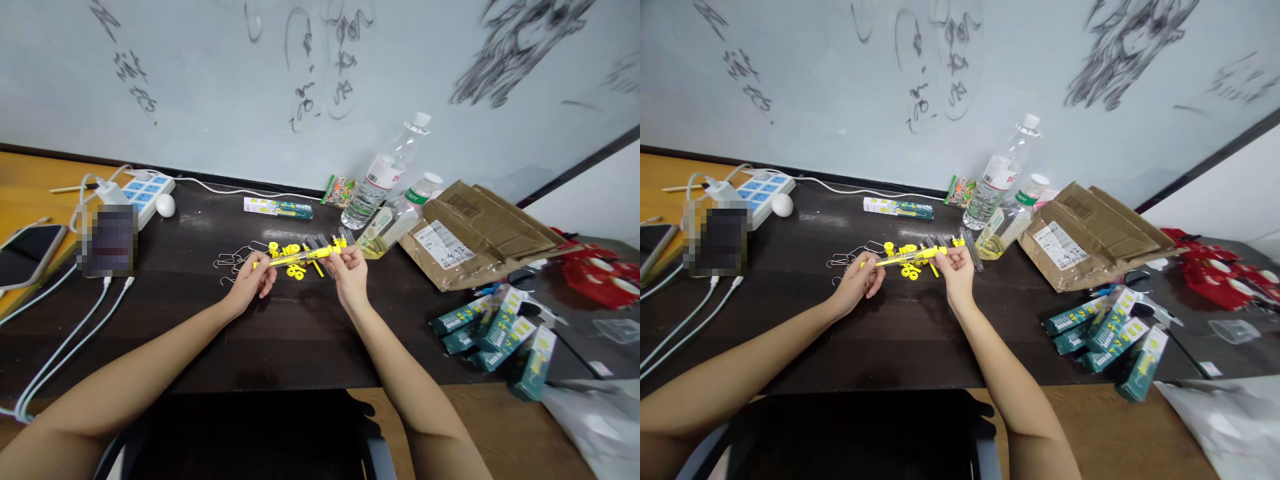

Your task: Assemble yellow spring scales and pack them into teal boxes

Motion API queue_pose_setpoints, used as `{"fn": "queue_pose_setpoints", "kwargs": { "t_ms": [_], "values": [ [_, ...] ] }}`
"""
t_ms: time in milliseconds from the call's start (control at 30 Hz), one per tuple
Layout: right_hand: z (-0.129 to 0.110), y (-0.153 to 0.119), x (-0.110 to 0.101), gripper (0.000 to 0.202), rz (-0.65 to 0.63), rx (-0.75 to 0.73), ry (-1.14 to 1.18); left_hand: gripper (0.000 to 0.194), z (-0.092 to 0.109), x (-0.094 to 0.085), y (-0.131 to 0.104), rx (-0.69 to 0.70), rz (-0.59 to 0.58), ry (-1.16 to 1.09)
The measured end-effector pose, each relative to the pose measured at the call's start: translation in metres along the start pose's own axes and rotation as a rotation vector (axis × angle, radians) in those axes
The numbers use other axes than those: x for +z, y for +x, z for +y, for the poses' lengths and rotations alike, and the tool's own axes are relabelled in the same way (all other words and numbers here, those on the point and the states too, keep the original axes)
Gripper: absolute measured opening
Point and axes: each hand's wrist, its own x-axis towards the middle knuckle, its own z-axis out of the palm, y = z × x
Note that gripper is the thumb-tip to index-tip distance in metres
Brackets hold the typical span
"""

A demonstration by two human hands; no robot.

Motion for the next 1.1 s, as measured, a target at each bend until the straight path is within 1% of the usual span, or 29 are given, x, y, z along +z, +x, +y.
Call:
{"fn": "queue_pose_setpoints", "kwargs": {
  "t_ms": [233,467,567,700,800,933,1100],
  "values": [
    [0.0,0.0009,-0.0002,0.034,-0.023,-0.025,0.003,0.033,-0.0007,0.0003,-0.0005,-0.014,-0.007,-0.002],
    [0.0007,0.0012,-0.0016,0.032,-0.07,0.022,0.019,0.034,-0.0004,-0.0001,-0.0003,0.004,0.001,0.0],
    [0.0013,0.0015,-0.0018,0.035,-0.055,0.021,0.029,0.035,-0.0001,0.0004,-0.001,-0.012,-0.003,0.006],
    [0.0029,0.0018,-0.0025,0.032,-0.039,-0.002,-0.013,0.034,0.0001,0.0008,-0.0009,-0.007,-0.005,0.012],
    [0.0029,0.0009,-0.0019,0.03,-0.035,-0.042,-0.067,0.035,0.0009,0.0013,-0.0006,0.011,0.001,0.019],
    [0.0016,-0.0008,0.0005,0.029,0.003,-0.1,-0.131,0.035,0.0011,0.0016,-0.0009,0.008,0.007,0.024],
    [0.0017,-0.0006,0.0012,0.034,0.016,-0.086,-0.123,0.033,0.0003,-0.0011,-0.0002,0.026,0.005,0.018]
  ]
}}
